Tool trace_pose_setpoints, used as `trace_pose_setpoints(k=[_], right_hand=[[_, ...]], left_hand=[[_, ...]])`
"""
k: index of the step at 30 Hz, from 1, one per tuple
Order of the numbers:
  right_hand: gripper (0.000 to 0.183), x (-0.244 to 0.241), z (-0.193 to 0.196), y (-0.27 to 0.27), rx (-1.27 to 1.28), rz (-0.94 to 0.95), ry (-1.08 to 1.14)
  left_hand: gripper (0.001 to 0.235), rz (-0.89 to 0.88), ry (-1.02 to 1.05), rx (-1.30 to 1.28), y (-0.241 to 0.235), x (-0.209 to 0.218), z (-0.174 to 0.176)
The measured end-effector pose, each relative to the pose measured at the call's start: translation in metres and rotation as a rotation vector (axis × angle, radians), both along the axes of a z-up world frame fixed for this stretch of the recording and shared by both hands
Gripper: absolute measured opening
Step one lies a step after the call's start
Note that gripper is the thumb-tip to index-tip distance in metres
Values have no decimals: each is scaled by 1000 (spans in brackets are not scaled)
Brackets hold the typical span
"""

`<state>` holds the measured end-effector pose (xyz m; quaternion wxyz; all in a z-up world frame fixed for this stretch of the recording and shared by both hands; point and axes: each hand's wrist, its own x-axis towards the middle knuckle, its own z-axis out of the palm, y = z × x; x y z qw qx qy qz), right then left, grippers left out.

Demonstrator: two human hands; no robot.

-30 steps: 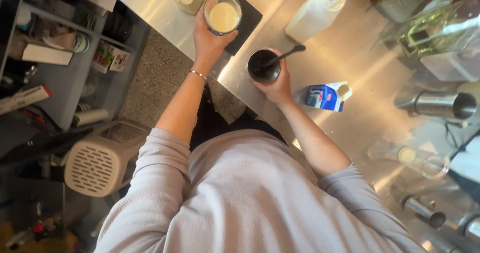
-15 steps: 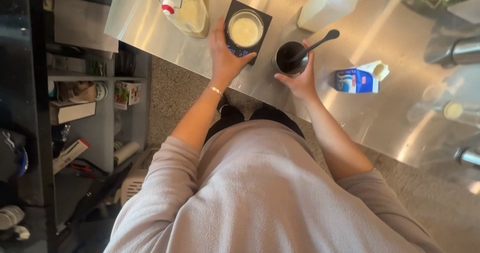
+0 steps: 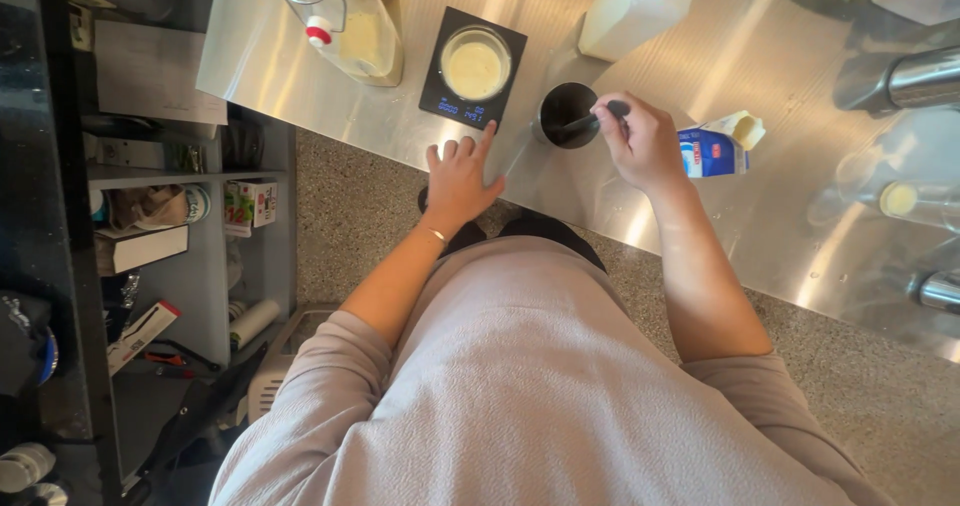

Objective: The person places a glass on a digital scale, pours liquid from a squeeze bottle, then pours syrup from a swing-top bottle into the glass while watching the scale. They carry the glass to another counter, blend the mixture with a handheld frother, scoop ice into the glass, and hold up the finished drink.

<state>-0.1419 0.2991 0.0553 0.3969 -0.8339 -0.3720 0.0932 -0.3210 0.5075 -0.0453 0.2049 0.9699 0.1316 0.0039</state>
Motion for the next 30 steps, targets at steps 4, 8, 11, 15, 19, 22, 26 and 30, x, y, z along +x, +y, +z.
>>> trace_pose_setpoints(k=[4,8,11,15,19,22,26,30], right_hand=[[12,9,17,-17,39,95,-90],[7,19,20,-27,107,172,-210],[6,15,19,-27,106,257,-301],[13,6,11,-18,109,356,-438],[15,-6,-14,-20,86,323,-457],[15,-5,-34,-27,127,282,-391],[9,-5,-48,-41,166,264,-16],[4,12,-41,-43,173,347,30]], left_hand=[[93,30,39,-100,-5,0,-15],[105,60,-109,-585,-27,23,-1],[116,63,-352,-700,-48,52,-3],[100,95,-489,-661,-52,94,-7],[82,195,-444,-761,-67,90,-9],[79,285,-561,-759,-77,93,-10],[77,348,-594,-680,-83,83,-2],[76,373,-575,-645,-79,83,9]])
